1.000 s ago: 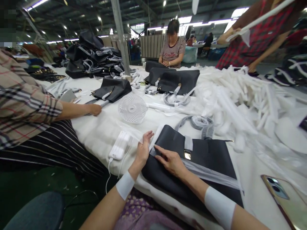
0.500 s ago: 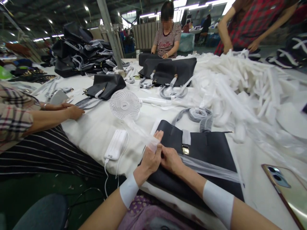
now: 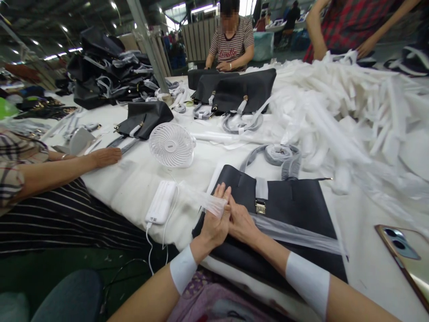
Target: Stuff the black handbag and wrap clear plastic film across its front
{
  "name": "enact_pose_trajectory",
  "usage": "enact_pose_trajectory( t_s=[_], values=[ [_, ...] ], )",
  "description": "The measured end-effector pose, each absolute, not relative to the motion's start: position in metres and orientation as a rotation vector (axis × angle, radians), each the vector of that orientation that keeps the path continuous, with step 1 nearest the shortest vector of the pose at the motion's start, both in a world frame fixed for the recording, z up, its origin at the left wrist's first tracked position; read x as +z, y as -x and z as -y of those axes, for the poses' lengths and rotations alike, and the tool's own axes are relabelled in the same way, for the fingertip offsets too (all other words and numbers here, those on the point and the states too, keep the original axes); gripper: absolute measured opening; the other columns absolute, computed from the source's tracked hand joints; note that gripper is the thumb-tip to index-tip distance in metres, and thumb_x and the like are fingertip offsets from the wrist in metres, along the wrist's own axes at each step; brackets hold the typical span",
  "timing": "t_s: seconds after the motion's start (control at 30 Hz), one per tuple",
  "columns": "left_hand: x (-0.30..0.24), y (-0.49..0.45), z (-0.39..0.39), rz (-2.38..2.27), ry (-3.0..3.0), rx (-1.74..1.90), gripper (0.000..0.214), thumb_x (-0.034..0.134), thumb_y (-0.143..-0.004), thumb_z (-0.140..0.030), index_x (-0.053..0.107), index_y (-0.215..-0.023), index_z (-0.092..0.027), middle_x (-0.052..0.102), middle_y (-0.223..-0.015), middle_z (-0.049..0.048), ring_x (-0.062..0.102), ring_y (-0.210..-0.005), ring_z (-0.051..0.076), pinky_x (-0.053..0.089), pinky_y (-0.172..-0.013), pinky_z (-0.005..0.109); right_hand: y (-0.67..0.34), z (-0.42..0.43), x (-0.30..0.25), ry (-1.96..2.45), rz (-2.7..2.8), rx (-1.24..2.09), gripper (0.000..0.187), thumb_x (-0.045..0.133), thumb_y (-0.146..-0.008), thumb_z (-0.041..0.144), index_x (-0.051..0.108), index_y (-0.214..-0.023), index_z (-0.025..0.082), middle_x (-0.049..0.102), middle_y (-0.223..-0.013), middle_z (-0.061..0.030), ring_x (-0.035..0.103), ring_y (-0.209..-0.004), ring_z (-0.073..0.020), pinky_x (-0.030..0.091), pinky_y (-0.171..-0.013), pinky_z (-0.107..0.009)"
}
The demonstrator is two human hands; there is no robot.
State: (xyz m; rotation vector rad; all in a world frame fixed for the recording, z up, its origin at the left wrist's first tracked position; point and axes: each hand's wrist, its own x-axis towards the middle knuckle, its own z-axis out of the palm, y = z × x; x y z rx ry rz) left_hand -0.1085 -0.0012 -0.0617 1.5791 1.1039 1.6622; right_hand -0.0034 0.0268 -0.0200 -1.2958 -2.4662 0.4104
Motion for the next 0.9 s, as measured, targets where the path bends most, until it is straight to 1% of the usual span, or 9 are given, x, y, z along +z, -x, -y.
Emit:
enact_pose_trajectory(
  t_s=[0.1, 0.2, 0.27, 0.37, 0.5, 0.6, 0.7, 0.83, 0.9],
  values=[
    [-0.063, 0.108, 0.001, -1.120, -1.671, 1.641, 0.050, 0.030, -0.101, -0.036, 0.030, -0.149, -0.025, 0.027, -0.157, 0.0067, 0.020, -0.146, 0.024, 0.016, -0.122, 0.047, 0.002, -0.027, -0.016, 1.226, 2.190, 0.560, 0.028, 0.038, -0.086, 0.029, 0.047, -0.110, 0.018, 0.065, -0.076, -0.0043, 0.060, -0.065, -0.0207, 0.042, -0.060, -0.029],
    [-0.063, 0.107, 0.000, -1.158, -1.796, 1.618, 0.054, 0.031, -0.100, -0.035, 0.025, -0.151, -0.021, 0.026, -0.157, 0.0097, 0.021, -0.146, 0.026, 0.018, -0.121, 0.049, 0.001, -0.027, -0.013, 1.254, 1.959, 0.639, 0.017, 0.041, -0.088, 0.032, 0.048, -0.100, 0.022, 0.055, -0.062, 0.0032, 0.052, -0.055, -0.0167, 0.041, -0.058, -0.028],
    [-0.064, 0.105, -0.001, -1.187, -1.875, 1.597, 0.056, 0.033, -0.099, -0.036, 0.023, -0.151, -0.018, 0.025, -0.157, 0.0123, 0.021, -0.145, 0.027, 0.017, -0.121, 0.049, -0.001, -0.027, -0.013, 1.272, 1.829, 0.683, 0.017, 0.044, -0.087, 0.035, 0.047, -0.098, 0.022, 0.052, -0.058, 0.0049, 0.050, -0.053, -0.0160, 0.040, -0.056, -0.028],
    [-0.067, 0.101, -0.003, -1.255, -1.945, 1.558, 0.059, 0.038, -0.097, -0.037, 0.026, -0.150, -0.014, 0.028, -0.155, 0.0159, 0.021, -0.145, 0.029, 0.016, -0.120, 0.051, -0.002, -0.029, -0.015, 1.245, 1.654, 0.772, 0.020, 0.046, -0.085, 0.037, 0.045, -0.099, 0.022, 0.048, -0.057, 0.0061, 0.048, -0.052, -0.0155, 0.039, -0.053, -0.027],
    [-0.068, 0.096, -0.004, -1.414, -2.126, 1.403, 0.061, 0.044, -0.095, -0.038, 0.032, -0.146, -0.008, 0.031, -0.152, 0.0214, 0.020, -0.144, 0.035, 0.019, -0.118, 0.054, 0.003, -0.034, -0.013, 1.144, 1.424, 0.876, 0.022, 0.050, -0.082, 0.035, 0.042, -0.099, 0.023, 0.044, -0.055, 0.0092, 0.038, -0.046, -0.0109, 0.034, -0.047, -0.023],
    [-0.066, 0.092, -0.003, -1.619, -2.314, 1.227, 0.063, 0.043, -0.095, -0.041, 0.033, -0.144, -0.003, 0.031, -0.150, 0.0257, 0.022, -0.143, 0.037, 0.023, -0.116, 0.053, 0.005, -0.037, -0.007, 1.082, 1.306, 0.898, 0.028, 0.056, -0.078, 0.037, 0.044, -0.097, 0.022, 0.046, -0.059, 0.0089, 0.038, -0.046, -0.0088, 0.033, -0.046, -0.021],
    [-0.065, 0.089, -0.002, -1.778, -2.418, 1.104, 0.066, 0.041, -0.095, -0.050, 0.034, -0.145, -0.006, 0.032, -0.151, 0.0237, 0.025, -0.142, 0.037, 0.025, -0.115, 0.051, -0.009, -0.036, 0.008, 1.118, 1.235, 0.847, 0.036, 0.061, -0.075, 0.048, 0.049, -0.095, 0.021, 0.053, -0.069, 0.0051, 0.043, -0.050, -0.0083, 0.034, -0.045, -0.021],
    [-0.065, 0.086, -0.002, -1.869, -2.459, 1.049, 0.069, 0.038, -0.094, -0.056, 0.035, -0.145, -0.010, 0.032, -0.151, 0.0219, 0.025, -0.142, 0.037, 0.026, -0.115, 0.051, -0.049, -0.020, 0.043, 1.261, 1.316, 0.939, 0.058, 0.052, -0.077, 0.074, 0.053, -0.098, 0.020, 0.060, -0.076, -0.0011, 0.049, -0.052, -0.0101, 0.038, -0.045, -0.022],
    [-0.066, 0.086, -0.002, -1.867, -2.474, 1.052, 0.067, 0.037, -0.095, -0.056, 0.036, -0.145, -0.010, 0.033, -0.151, 0.0223, 0.026, -0.142, 0.037, 0.025, -0.115, 0.051, -0.065, -0.006, 0.065, 1.347, 1.389, 0.988, 0.065, 0.048, -0.076, 0.079, 0.053, -0.101, 0.020, 0.062, -0.077, -0.0028, 0.053, -0.054, -0.0118, 0.041, -0.046, -0.023]
  ],
)
